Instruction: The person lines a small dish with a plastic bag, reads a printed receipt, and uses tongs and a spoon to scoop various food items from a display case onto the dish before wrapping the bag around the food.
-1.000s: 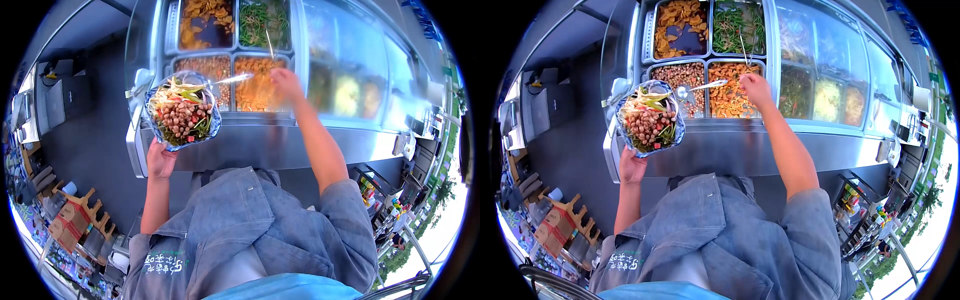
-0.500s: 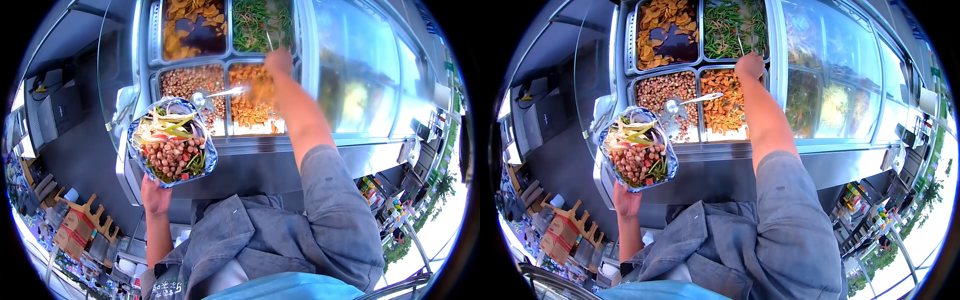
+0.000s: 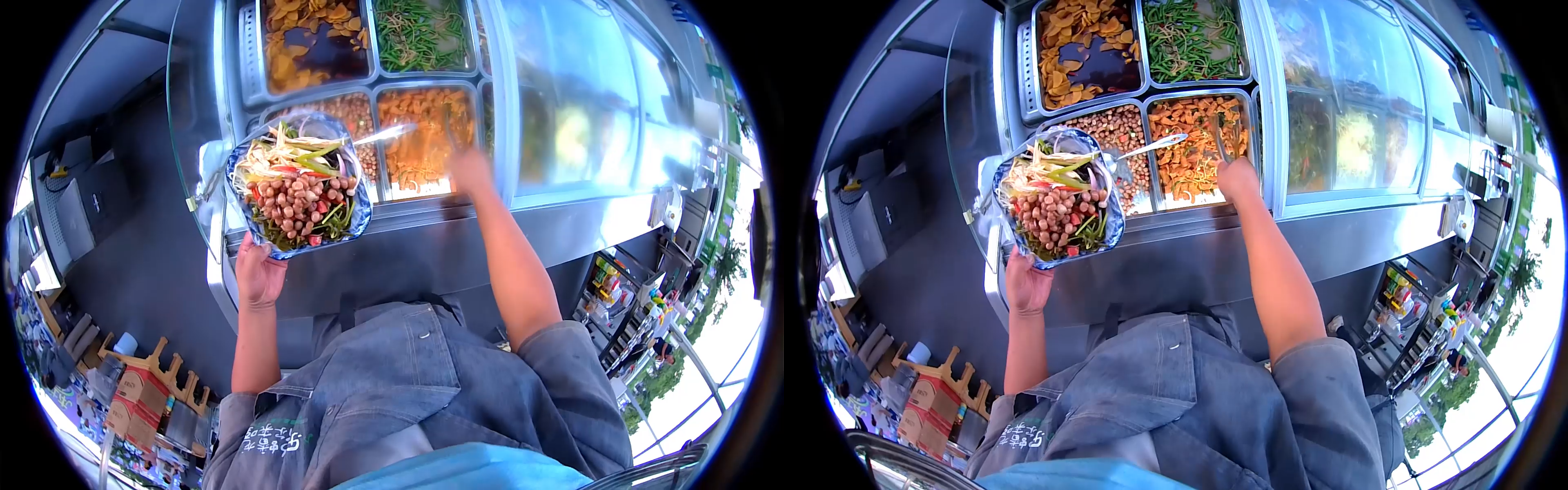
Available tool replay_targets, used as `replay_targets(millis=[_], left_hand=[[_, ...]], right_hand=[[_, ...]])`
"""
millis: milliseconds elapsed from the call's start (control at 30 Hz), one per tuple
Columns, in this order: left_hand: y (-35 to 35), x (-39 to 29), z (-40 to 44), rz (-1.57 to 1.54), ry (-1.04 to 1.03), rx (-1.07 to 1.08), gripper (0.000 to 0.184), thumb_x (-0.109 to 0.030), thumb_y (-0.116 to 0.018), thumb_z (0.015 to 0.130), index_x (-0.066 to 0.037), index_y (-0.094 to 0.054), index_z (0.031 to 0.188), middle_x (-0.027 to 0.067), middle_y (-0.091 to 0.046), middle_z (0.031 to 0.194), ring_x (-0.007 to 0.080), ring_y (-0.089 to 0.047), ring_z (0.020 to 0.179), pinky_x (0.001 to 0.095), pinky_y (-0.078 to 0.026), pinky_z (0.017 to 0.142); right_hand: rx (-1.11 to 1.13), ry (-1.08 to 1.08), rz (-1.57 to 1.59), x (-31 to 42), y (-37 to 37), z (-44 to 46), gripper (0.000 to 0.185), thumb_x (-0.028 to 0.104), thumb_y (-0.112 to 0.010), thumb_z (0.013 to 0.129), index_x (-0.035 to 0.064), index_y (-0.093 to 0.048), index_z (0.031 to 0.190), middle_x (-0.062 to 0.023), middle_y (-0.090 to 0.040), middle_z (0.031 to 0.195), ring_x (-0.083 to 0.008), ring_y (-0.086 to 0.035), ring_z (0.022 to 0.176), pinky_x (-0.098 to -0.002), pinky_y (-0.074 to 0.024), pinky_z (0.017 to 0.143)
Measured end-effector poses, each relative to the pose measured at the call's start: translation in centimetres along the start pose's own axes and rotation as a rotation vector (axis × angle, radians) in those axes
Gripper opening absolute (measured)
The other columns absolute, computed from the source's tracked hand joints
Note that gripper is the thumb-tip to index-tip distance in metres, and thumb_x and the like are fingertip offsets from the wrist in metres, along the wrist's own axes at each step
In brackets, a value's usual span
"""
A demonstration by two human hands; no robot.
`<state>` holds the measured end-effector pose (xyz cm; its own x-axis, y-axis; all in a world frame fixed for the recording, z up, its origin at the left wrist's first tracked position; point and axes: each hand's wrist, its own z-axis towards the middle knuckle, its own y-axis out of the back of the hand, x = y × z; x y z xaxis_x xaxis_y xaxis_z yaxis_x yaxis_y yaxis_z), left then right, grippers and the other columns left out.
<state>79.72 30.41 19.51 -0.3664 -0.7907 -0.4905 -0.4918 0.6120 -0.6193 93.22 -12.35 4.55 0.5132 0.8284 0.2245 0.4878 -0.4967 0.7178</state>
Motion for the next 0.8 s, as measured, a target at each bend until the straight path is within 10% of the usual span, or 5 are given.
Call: replay_targets(millis=[100,233,367,500,800], left_hand=[[-0.1,-0.4,0.6,-0.004,0.035,0.001,0.057,0.004,-0.049,0.085,0.009,-0.045,0.142,0.0193,-0.061,0.138,0.0327,-0.062,0.128,0.0474,-0.049,0.111],[-0.1,-0.7,0.0,0.02,0.037,-0.001,0.056,0.003,-0.049,0.085,0.009,-0.046,0.14,0.0195,-0.061,0.138,0.0324,-0.062,0.127,0.0467,-0.05,0.11],[0.6,-1.1,0.3,0.048,0.059,0.018,0.055,0.004,-0.05,0.085,0.01,-0.047,0.14,0.0196,-0.062,0.136,0.0319,-0.063,0.126,0.0453,-0.05,0.11],[0.9,-1.0,0.3,0.048,0.057,0.007,0.055,0.004,-0.05,0.084,0.01,-0.047,0.139,0.0195,-0.063,0.134,0.0313,-0.064,0.124,0.0447,-0.051,0.109],[0.6,-1.5,1.6,0.073,0.061,0.038,0.051,0.004,-0.045,0.087,0.007,-0.05,0.137,0.0183,-0.066,0.128,0.0297,-0.068,0.117,0.0439,-0.055,0.103]], right_hand=[[0.043,-0.194,0.454,0.8,-0.6,0.0,0.051,0.038,-0.061,0.1,-0.0134,-0.063,0.103,-0.0269,-0.07,0.076,-0.0322,-0.069,0.053,-0.0444,-0.0559,0.055],[-0.005,0.043,0.088,-0.3,-1.0,-1.2,0.052,0.04,-0.06,0.1,-0.0122,-0.065,0.097,-0.0239,-0.068,0.072,-0.0322,-0.066,0.051,-0.0449,-0.0539,0.054],[0.114,-0.211,0.213,6.2,3.7,-4.5,0.055,0.044,-0.061,0.099,-0.0093,-0.067,0.085,-0.019,-0.066,0.066,-0.0303,-0.065,0.051,-0.0441,-0.0517,0.051],[-0.174,0.084,-0.101,8.0,-0.5,-4.1,0.044,0.037,-0.059,0.099,-0.0051,-0.071,0.096,-0.0245,-0.073,0.1,-0.0375,-0.072,0.093,-0.0509,-0.057,0.083],[-0.177,0.294,-0.331,1.5,-1.9,-0.4,0.028,0.03,-0.058,0.1,0.0058,-0.069,0.108,-0.0182,-0.073,0.107,-0.0378,-0.07,0.102,-0.0512,-0.055,0.088]])
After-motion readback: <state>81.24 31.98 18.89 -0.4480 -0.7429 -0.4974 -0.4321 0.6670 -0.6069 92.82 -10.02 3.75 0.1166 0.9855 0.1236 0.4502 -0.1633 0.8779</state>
